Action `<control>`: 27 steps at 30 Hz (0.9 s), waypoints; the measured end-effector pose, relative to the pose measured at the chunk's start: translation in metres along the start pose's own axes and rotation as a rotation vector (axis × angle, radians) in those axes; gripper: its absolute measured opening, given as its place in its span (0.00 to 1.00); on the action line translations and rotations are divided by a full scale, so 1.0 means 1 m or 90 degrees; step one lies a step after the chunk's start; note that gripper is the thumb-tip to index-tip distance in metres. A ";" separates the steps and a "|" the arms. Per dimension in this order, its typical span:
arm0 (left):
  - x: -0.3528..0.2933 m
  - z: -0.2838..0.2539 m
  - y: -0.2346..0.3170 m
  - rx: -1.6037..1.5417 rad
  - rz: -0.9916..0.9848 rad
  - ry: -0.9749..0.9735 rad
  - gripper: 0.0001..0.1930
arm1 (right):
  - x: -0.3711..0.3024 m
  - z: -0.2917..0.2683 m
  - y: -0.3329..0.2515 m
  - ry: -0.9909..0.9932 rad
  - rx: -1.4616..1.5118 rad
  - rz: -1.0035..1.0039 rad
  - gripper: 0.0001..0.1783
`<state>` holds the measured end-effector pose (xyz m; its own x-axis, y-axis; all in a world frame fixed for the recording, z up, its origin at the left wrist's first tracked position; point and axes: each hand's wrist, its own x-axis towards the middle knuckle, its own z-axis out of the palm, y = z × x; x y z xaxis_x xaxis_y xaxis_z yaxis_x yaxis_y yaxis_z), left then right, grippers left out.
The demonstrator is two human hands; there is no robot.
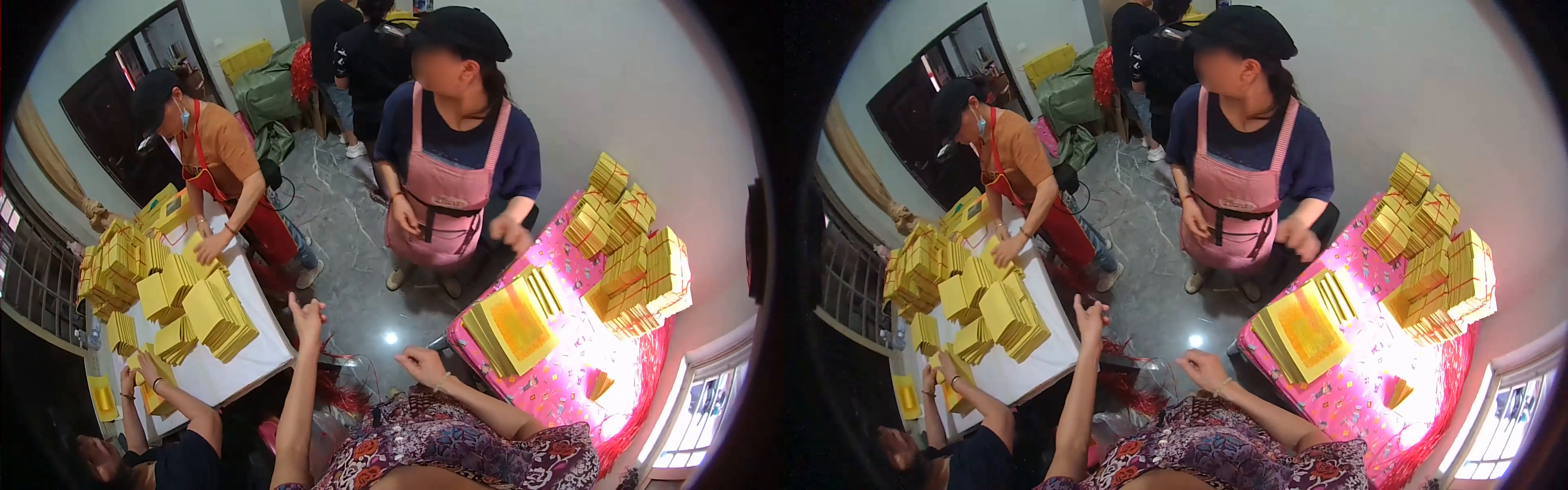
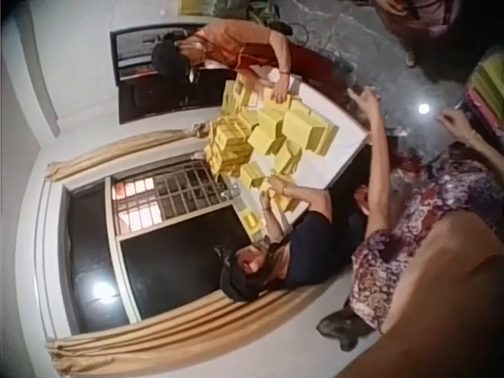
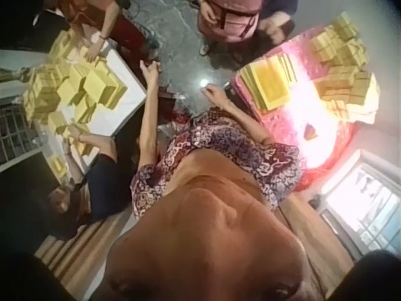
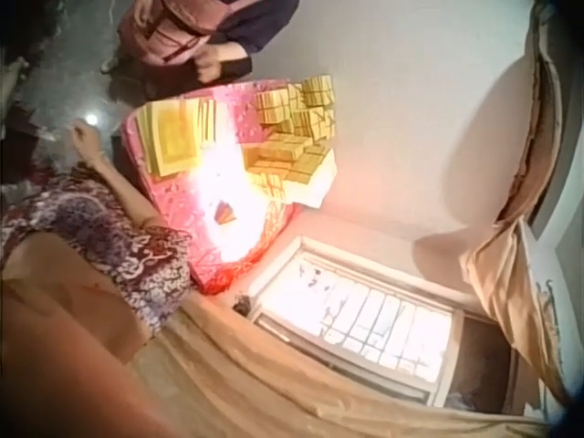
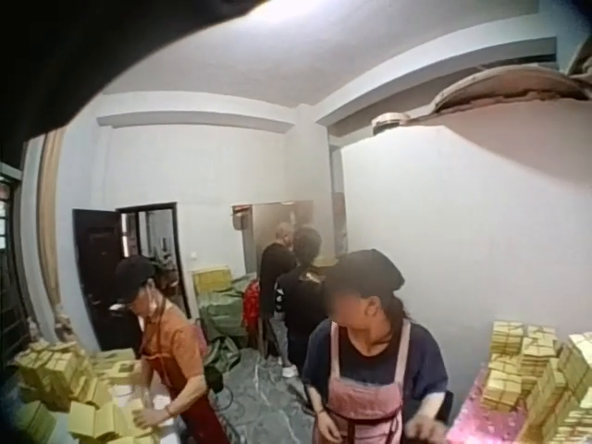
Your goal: Sorting, stacking, and packing bundles of yellow paper into a large sack.
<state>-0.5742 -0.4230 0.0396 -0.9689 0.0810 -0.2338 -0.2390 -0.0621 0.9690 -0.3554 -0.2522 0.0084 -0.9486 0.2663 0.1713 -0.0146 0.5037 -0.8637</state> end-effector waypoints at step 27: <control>-0.115 -0.009 -0.137 -0.048 -0.202 -0.022 0.22 | 0.216 0.000 -0.059 0.059 0.144 -0.037 0.15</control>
<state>-0.4308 -0.4327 -0.0668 -0.8428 0.1410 -0.5194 -0.5342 -0.1016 0.8392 -0.5596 -0.2243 0.0965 -0.9113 0.3217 0.2571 -0.1482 0.3264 -0.9336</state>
